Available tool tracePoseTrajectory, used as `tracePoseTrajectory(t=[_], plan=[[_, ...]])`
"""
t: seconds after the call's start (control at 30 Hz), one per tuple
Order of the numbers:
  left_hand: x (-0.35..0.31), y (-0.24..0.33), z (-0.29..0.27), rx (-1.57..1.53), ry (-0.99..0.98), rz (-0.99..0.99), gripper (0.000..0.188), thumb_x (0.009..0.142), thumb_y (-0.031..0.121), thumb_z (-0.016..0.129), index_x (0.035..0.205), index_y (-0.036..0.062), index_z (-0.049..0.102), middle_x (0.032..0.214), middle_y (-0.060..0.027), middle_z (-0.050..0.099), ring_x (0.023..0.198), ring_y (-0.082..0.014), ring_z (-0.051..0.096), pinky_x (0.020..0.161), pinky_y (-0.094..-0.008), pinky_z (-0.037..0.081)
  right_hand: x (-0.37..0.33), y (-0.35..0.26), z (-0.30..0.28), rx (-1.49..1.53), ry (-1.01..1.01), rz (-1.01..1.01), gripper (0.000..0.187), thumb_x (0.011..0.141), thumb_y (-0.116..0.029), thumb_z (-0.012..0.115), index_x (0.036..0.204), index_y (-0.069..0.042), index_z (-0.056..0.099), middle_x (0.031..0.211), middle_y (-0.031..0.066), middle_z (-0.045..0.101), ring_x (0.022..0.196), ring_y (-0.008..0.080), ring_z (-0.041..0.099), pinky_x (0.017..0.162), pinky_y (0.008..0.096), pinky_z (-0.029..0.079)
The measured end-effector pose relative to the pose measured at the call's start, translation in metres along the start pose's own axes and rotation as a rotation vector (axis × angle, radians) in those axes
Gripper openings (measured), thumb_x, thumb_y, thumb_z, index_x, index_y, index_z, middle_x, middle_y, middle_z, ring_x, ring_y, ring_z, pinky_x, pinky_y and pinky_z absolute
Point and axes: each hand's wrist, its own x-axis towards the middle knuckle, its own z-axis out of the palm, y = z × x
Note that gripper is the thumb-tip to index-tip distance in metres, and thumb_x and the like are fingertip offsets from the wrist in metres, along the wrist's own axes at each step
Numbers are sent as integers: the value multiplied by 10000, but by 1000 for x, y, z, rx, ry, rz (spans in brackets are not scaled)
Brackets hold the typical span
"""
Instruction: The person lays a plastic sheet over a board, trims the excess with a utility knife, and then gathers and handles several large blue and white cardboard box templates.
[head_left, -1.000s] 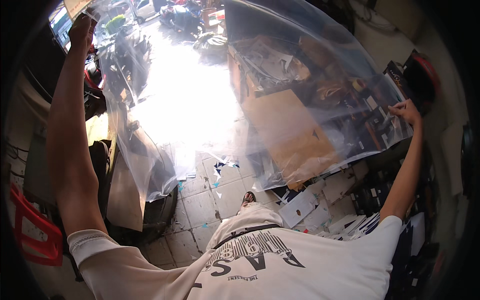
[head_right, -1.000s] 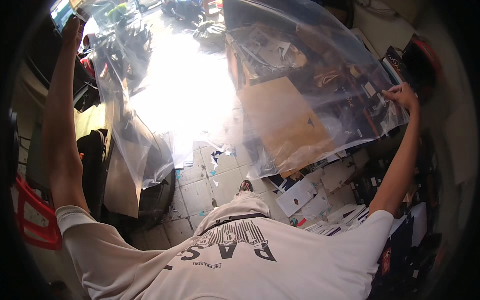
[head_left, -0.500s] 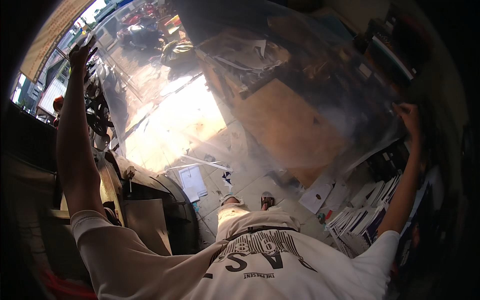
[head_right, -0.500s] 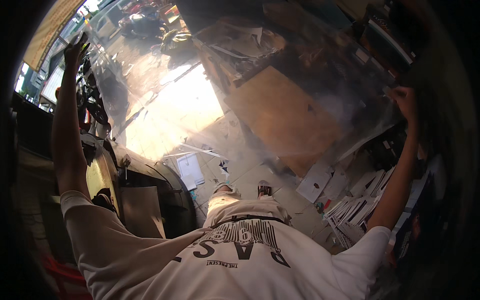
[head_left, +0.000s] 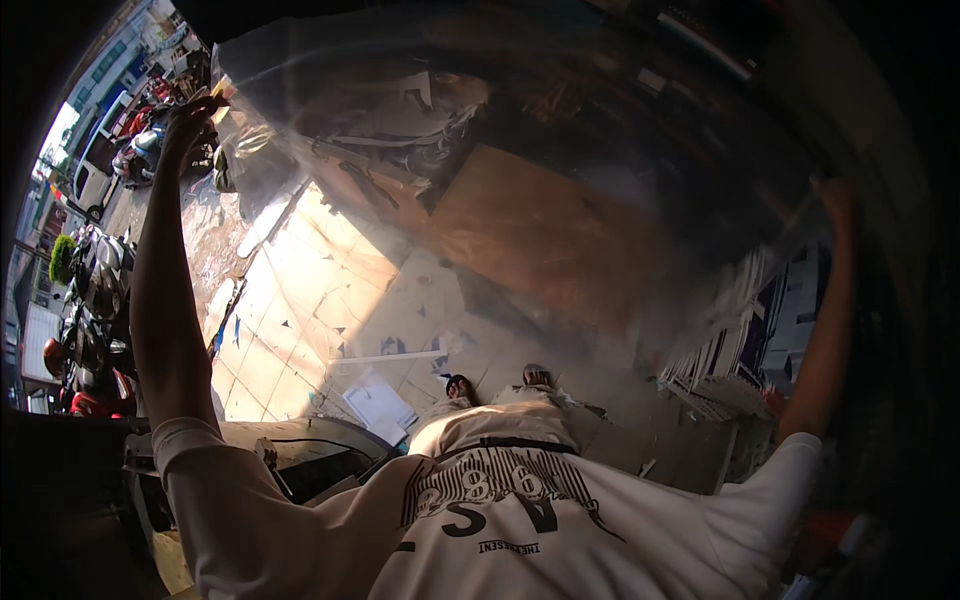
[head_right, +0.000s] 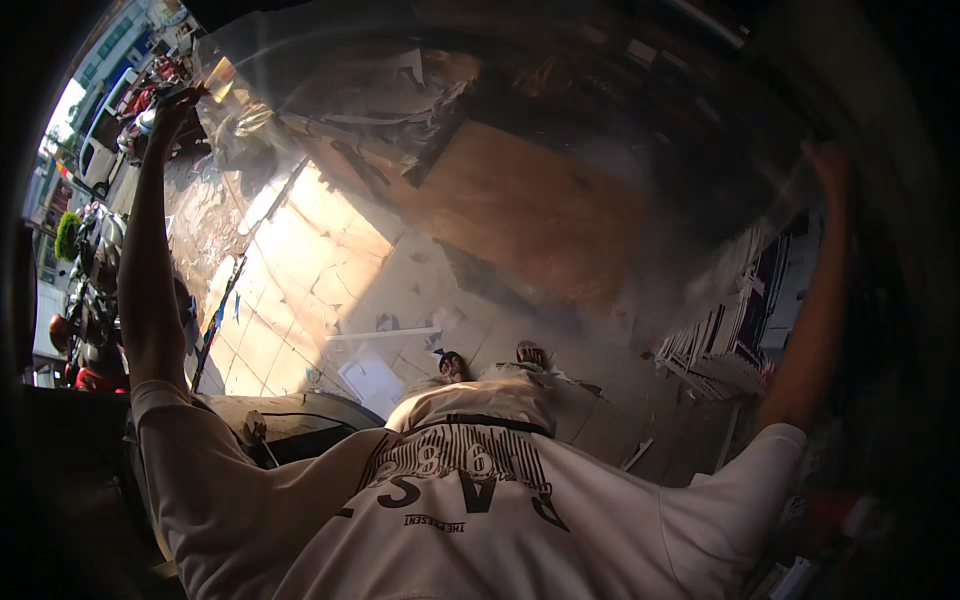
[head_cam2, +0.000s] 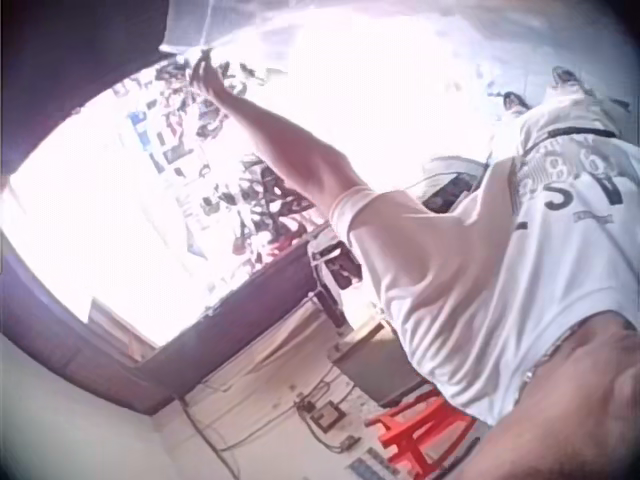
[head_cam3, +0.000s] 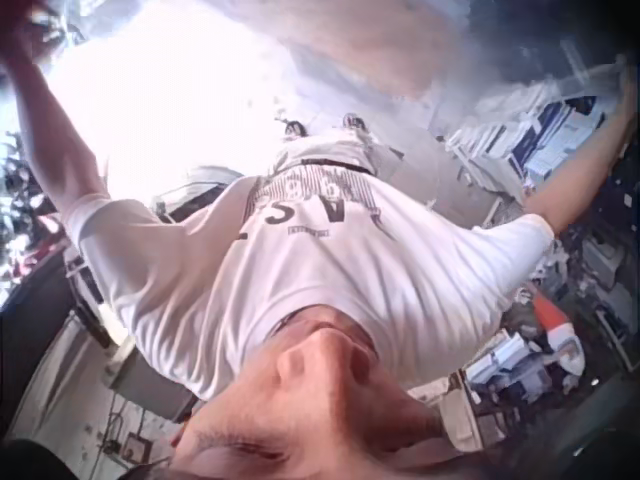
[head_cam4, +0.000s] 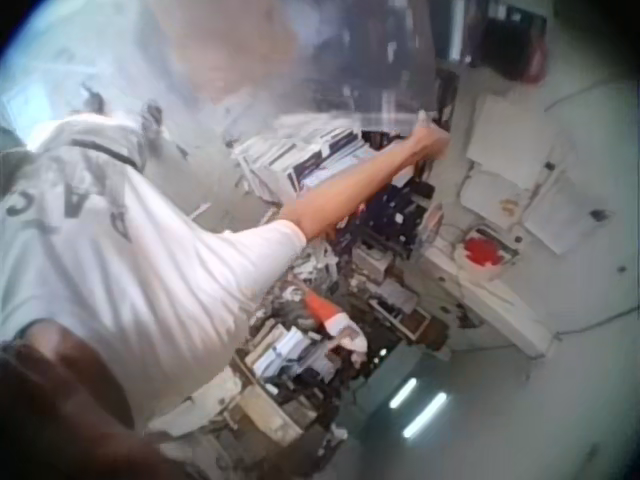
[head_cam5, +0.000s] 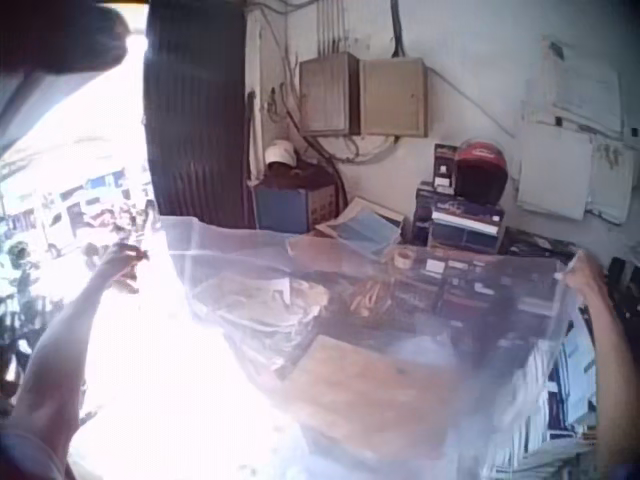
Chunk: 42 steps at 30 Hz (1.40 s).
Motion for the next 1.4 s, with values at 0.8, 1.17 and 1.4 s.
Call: tracePoseTrajectory(t=[0.8,1.17,1.4], plan=[[177,44,343,123,-195,517,1201,597,492,899,1475,2,242,1452,-238,358,1324,-354,397,1074,-448,378,55,-124,103,1291,-162,966,323,987,-217,542,1160,50,598,1106,225,653,973,341,675,865,463,596],[221,23,492,352,-174,557,1660,374,605,938,1521,-29,-81,1593,-279,-60,1495,-389,-39,1216,-461,121,113,-204,249,391,-329,17,813,778,-283,818,1435,-27,415,1424,190,472,1306,339,474,1110,389,385],[214,-2,596,453,-74,408,1686,367,596,942,1512,-33,-124,1593,-274,-102,1496,-386,-75,1224,-457,89,133,-213,346,-68,-456,257,331,811,-135,708,1110,2,663,1148,237,649,1032,375,662,893,451,537]])
